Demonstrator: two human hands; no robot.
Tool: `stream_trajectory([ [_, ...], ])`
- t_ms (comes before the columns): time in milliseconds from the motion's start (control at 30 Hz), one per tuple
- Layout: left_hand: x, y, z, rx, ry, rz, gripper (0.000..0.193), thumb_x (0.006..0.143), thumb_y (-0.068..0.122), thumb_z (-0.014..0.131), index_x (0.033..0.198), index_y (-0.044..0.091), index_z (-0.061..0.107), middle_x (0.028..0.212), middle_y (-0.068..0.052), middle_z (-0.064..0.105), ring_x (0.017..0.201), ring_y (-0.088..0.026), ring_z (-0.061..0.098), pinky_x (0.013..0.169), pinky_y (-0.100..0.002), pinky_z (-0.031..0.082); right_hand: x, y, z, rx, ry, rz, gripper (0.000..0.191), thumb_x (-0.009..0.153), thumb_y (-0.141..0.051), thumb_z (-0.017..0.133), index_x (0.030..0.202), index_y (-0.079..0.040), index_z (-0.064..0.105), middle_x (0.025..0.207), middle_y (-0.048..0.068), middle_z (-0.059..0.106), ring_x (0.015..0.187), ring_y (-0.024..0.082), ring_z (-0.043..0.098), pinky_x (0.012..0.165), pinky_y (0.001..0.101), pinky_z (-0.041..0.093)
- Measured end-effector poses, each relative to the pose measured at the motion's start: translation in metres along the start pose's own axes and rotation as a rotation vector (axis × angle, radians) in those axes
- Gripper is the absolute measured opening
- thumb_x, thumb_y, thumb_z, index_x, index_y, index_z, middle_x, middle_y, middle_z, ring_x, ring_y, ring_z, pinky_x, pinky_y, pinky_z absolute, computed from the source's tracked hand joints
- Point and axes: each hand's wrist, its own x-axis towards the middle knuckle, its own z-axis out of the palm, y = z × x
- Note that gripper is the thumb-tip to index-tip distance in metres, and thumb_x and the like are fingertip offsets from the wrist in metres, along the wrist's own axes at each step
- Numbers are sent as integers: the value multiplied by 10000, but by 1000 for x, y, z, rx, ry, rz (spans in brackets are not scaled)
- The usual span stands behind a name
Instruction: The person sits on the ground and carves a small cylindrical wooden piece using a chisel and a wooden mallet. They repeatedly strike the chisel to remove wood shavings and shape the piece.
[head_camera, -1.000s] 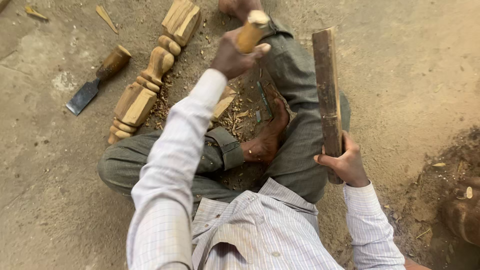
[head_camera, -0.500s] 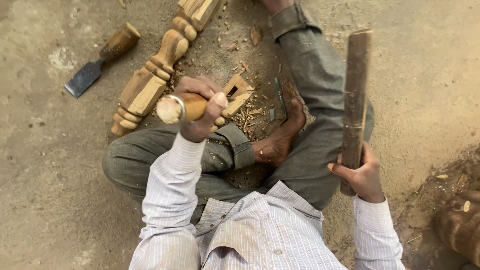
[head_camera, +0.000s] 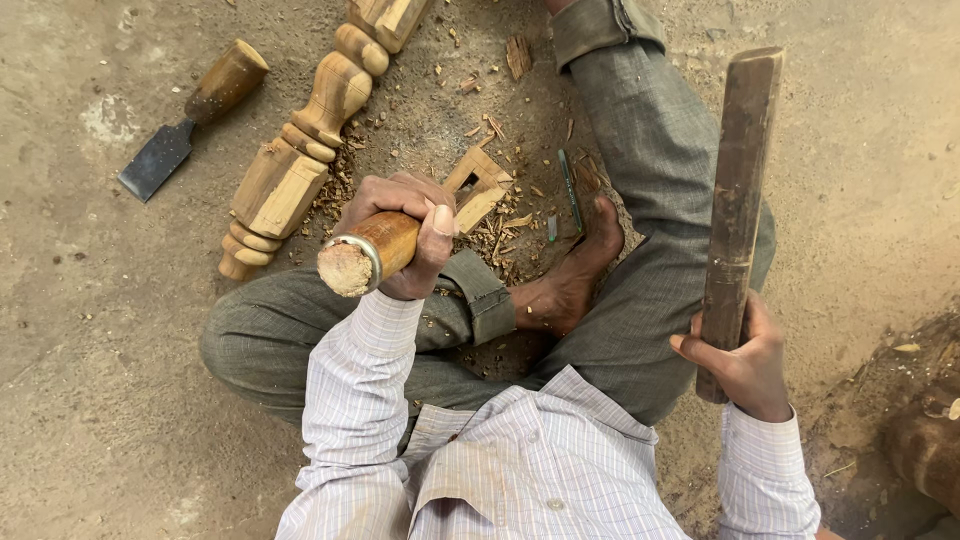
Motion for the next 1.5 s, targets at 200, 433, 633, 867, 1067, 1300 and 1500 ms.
stream_trajectory([
  [200,-3,-5,1,22,9,25,175,987,64,696,1016,80,524,833,-54,644,703,-152,668,705,-311,594,-1,0,0,-8,-3,-8,452,668,-34,856,1032,-42,588,835,2,625,697,90,607,605,284,517],
  [433,-5,-7,6,47,32,39,178,998,68,710,1024,77,534,884,-59,630,733,-168,691,743,-336,604,-3,1,0,-11,-6,-14,441,677,-28,860,1024,-35,587,826,9,636,699,91,613,617,283,521],
  [633,-3,-8,16,63,46,23,181,970,88,721,1007,65,546,842,-73,664,717,-177,701,698,-324,620,-2,3,0,-48,5,-51,461,671,-48,870,1044,-26,599,832,10,641,704,94,619,625,281,523],
  [867,-6,-9,32,33,30,123,171,949,105,725,1000,49,572,823,-68,658,687,-179,697,676,-326,599,-4,6,-1,-71,1,-59,476,669,-68,867,1064,-14,607,836,25,656,736,119,635,651,305,533],
  [1067,-16,-34,38,-14,69,226,177,919,126,738,998,42,604,858,-69,672,710,-203,715,638,-335,639,6,-37,-10,-118,-147,-227,608,675,-112,854,1199,15,574,926,78,669,766,162,672,678,346,587],
  [1300,-25,-68,27,69,37,240,205,917,158,740,1021,37,612,939,-77,675,730,-210,726,652,-346,656,22,-129,-26,-275,-341,-779,580,753,-130,824,1206,66,520,903,102,680,701,177,704,583,276,571],
  [1500,-28,-88,23,186,-28,180,203,921,155,743,1025,38,613,943,-78,677,741,-209,725,659,-344,653,13,-202,-19,-906,-318,-820,439,725,-107,828,1033,40,552,663,88,619,524,222,636,412,349,498],
])
